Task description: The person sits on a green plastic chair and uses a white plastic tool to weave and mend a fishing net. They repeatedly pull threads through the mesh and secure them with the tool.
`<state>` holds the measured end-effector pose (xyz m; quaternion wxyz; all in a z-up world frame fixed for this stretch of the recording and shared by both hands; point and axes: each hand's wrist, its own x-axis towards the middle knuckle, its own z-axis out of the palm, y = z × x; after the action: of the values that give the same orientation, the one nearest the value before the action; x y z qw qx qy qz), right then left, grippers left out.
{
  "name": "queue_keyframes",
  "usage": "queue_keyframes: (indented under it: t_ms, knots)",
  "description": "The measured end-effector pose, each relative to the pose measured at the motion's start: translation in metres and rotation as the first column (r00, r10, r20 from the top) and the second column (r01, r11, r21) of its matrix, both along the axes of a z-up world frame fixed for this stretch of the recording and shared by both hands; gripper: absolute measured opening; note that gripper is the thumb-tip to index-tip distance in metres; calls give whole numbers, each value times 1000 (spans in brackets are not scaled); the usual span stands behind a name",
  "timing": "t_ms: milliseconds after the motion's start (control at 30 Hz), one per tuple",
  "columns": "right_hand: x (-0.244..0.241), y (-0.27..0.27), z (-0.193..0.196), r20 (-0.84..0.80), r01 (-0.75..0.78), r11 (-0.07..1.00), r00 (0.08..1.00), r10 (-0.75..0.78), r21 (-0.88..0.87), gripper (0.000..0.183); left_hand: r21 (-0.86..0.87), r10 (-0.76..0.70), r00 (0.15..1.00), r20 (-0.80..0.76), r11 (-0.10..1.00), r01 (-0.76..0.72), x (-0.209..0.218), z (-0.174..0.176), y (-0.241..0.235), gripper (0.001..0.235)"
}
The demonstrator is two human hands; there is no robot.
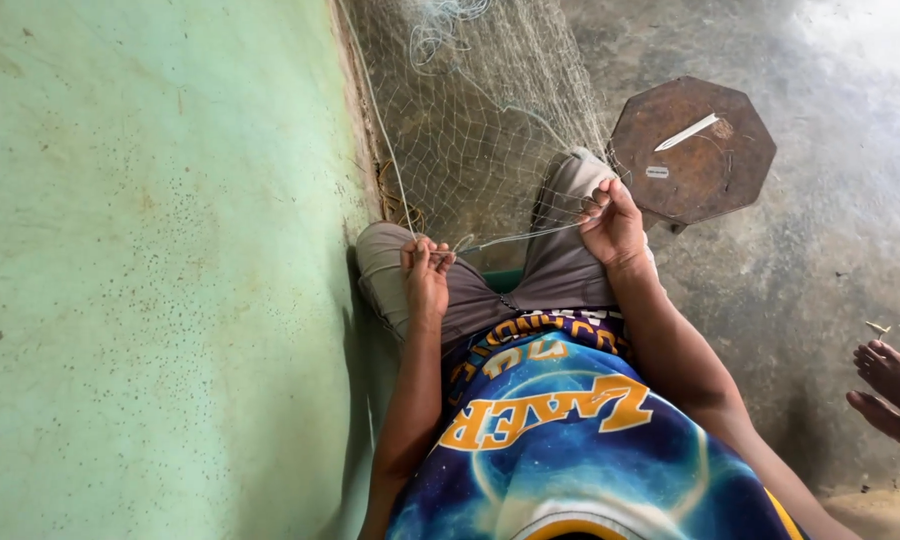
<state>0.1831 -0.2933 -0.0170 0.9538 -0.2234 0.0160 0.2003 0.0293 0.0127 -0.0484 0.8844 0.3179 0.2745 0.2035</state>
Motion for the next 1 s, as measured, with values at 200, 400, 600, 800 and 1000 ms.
queue_keyframes:
  t_ms: [200, 400, 600, 800, 1000]
  knots:
    - [-2, 4, 4, -21, -31, 999, 999, 31, -26, 20, -248, 63, 977, 206, 969, -10, 10, 0, 19, 10]
    - [-8, 9, 2, -44, -64, 997, 997, 62, -48, 25, -208, -141, 936, 324, 954, 216, 0, 41, 29, 10]
    - [-22, 35, -8, -8, -120, 986, 993, 120, -112, 19, 48, -256, 938, 234, 967, 252, -22, 53, 61, 22]
    - [-31, 56, -12, -19, -157, 980, 988, 156, -121, 20, 49, -132, 951, 281, 991, 124, -42, 61, 89, 23]
    - [-27, 55, -20, -45, -172, 983, 985, 169, -67, 22, 57, -131, 945, 300, 991, 119, -42, 64, 86, 22]
